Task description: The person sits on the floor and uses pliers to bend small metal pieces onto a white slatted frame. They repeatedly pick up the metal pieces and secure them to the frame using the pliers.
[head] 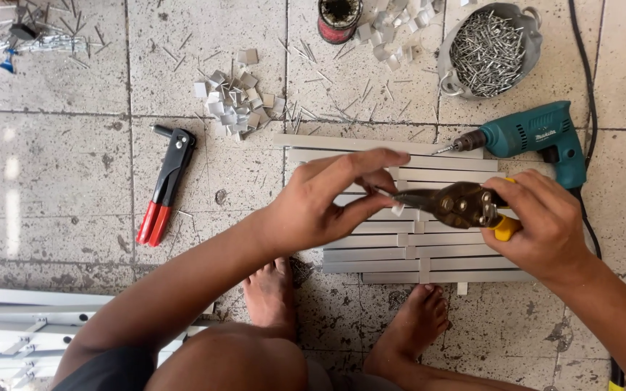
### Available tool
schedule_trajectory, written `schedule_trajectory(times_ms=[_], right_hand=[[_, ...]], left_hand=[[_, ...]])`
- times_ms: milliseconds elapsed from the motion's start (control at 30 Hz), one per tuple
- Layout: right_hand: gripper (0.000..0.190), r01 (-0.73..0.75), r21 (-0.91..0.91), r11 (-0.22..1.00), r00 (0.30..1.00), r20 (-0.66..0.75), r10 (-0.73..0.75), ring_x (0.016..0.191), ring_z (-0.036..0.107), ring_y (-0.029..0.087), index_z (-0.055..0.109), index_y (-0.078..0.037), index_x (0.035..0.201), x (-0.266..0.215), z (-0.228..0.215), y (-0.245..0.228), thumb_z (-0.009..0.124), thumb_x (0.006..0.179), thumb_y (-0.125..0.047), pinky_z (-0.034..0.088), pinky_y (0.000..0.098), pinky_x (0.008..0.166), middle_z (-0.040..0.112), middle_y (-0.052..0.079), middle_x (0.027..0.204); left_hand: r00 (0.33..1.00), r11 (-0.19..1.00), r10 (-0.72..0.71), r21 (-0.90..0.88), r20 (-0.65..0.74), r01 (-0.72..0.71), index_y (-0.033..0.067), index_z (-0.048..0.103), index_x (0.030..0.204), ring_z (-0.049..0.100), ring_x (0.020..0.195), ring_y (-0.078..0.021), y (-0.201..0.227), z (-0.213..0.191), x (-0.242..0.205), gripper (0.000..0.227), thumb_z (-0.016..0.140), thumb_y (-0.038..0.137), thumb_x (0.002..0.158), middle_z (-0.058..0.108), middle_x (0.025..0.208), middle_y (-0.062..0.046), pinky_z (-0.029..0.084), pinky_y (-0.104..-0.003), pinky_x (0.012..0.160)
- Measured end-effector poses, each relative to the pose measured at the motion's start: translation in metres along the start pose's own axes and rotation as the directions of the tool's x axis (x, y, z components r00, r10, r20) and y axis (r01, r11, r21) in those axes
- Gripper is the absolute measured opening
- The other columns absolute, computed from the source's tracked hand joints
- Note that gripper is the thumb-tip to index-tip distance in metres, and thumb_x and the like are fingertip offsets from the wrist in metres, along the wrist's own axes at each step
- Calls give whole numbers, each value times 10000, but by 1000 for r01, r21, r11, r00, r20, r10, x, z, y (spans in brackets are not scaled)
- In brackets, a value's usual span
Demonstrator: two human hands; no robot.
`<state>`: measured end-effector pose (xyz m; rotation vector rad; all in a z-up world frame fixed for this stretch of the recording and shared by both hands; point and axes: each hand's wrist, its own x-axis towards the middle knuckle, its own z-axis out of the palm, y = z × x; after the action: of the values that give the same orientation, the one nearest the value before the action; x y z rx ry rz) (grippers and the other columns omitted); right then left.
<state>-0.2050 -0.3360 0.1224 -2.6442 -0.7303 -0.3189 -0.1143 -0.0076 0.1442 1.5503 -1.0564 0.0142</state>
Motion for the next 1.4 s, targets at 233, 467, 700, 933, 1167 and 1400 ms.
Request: schedule_trajectory(times_ms=[233, 467, 700, 933, 1167, 1400], right_hand=[[672, -220, -66, 973, 971, 77, 225, 1094, 638, 353, 628, 123, 1279, -41, 27, 14, 857, 710, -153, 566, 454, 977, 671, 236, 1143], [718, -425, -22, 905, 884, 204, 420, 1132, 627, 386, 596, 77, 1326, -55, 33, 2, 819, 714, -226, 552, 523, 975, 666, 234, 1180], [744, -583, -66, 810, 767, 285, 575, 1141, 632, 352, 598, 37, 1325, -61, 37, -1, 833, 696, -283, 544, 507, 916, 657, 189, 1173], [804, -620, -74, 781, 715, 358, 601, 1155, 623, 354, 571, 40, 1354, -61, 43, 3, 814, 690, -344, 540, 541, 964, 659, 189, 1184], [799, -533, -46, 845, 806, 274, 524, 1192, 603, 381, 575, 46, 1343, -42, 36, -2, 825, 678, -319, 534, 554, 1004, 641, 222, 1231], [792, -443, 174, 879, 894, 157, 420, 1207, 579, 393, 515, 109, 1347, 4, 12, -27, 834, 718, -253, 501, 498, 1050, 596, 268, 1255]], left_hand=[[961, 916, -276, 301, -14, 267, 131, 661, 1012, 684, 842, -229, -140, 25, -30, 96, 658, 221, 978, 737, 941, -33, 549, -360, 679], [922, 895, -345, 234, -176, 379, 127, 685, 1147, 653, 1125, -249, -246, 22, 18, 229, 660, 252, 957, 747, 1170, -50, 567, -412, 955], [675, 510, -463, 450, -575, 733, 173, 705, 1116, 660, 977, -196, -305, -99, -45, 243, 679, 109, 884, 756, 1012, -9, 622, -275, 735], [729, 414, -608, 657, -316, 630, 225, 805, 999, 506, 1015, -274, -300, -138, -67, 147, 820, 219, 853, 691, 1064, 2, 529, -404, 785], [892, 619, -280, 643, -355, 451, 168, 699, 943, 494, 1104, -288, -245, -102, -53, 75, 762, 156, 904, 662, 1135, -40, 464, -425, 937], [945, 918, -300, -311, -133, 248, -21, 597, 1023, 715, 891, -212, -71, -18, -3, 43, 631, -36, 1003, 681, 963, -143, 640, -264, 833]])
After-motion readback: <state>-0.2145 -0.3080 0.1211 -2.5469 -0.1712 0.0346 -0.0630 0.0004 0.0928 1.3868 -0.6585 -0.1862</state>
